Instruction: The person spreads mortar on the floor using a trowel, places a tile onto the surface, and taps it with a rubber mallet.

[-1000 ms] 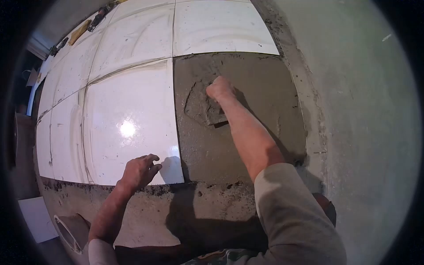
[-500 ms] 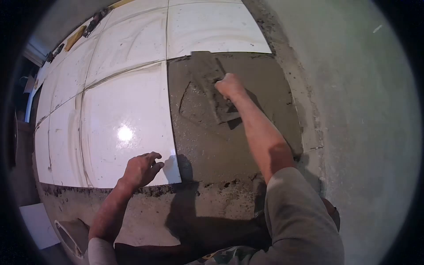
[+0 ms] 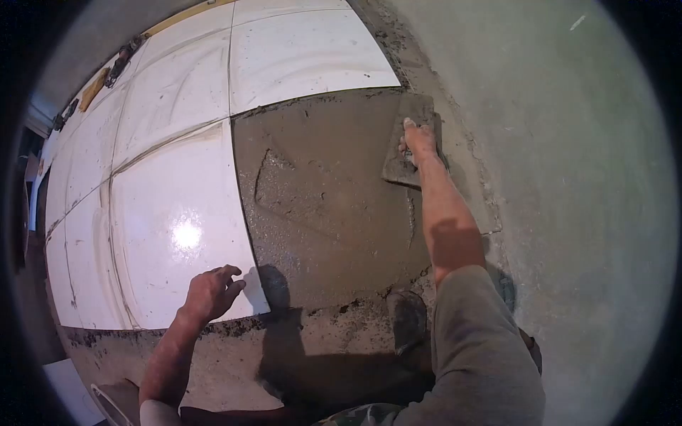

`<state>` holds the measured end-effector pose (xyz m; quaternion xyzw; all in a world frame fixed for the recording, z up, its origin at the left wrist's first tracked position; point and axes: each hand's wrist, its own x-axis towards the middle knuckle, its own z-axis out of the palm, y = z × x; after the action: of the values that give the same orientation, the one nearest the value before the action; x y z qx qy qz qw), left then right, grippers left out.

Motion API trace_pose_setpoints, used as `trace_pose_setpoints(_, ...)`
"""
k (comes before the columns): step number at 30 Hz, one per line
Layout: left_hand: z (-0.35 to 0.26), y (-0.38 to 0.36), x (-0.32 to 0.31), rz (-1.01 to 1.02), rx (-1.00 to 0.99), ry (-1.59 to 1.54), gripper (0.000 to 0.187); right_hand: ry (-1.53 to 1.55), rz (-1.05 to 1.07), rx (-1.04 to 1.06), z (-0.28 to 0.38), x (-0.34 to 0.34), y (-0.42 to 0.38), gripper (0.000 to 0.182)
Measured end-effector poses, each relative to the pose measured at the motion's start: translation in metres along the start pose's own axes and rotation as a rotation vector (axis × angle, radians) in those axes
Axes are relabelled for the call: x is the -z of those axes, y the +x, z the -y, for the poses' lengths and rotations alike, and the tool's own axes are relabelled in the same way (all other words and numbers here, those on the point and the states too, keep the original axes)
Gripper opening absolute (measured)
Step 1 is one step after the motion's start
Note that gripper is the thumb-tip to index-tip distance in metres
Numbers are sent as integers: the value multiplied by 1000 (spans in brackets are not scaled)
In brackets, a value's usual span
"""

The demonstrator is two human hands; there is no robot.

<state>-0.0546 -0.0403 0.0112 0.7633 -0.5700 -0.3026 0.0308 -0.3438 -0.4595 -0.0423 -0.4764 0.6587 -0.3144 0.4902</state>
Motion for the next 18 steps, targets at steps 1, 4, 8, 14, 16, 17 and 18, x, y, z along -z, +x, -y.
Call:
trace_pose_setpoints(1,0,1,-1,3,11,17,30,39,-34,3,-6,1,16,39)
trace_pose_setpoints(4,-1,5,-6,20,11,4,30,17,-33,-22,0,-2,29,42)
trace_pose_setpoints(8,-6,9,-7,39,1,-3,30,-2,-29,-42,1,-11,38,46)
trace_pose_setpoints(14,-3,8,-8,44,7,0,31,48,-12,-60,0,-28,36,43)
trace_pose_setpoints(16,2,5,-12,2,-15,-8,30,56,53,-83,-2,-32,32,42)
trace_pose_setpoints(17,3,4,-12,4,-13,-10,30,54,54,-85,-4,-35,29,42)
trace_pose_setpoints(18,4,3,-12,4,-10,-16,29,88,41,-80,-3,-38,22,42)
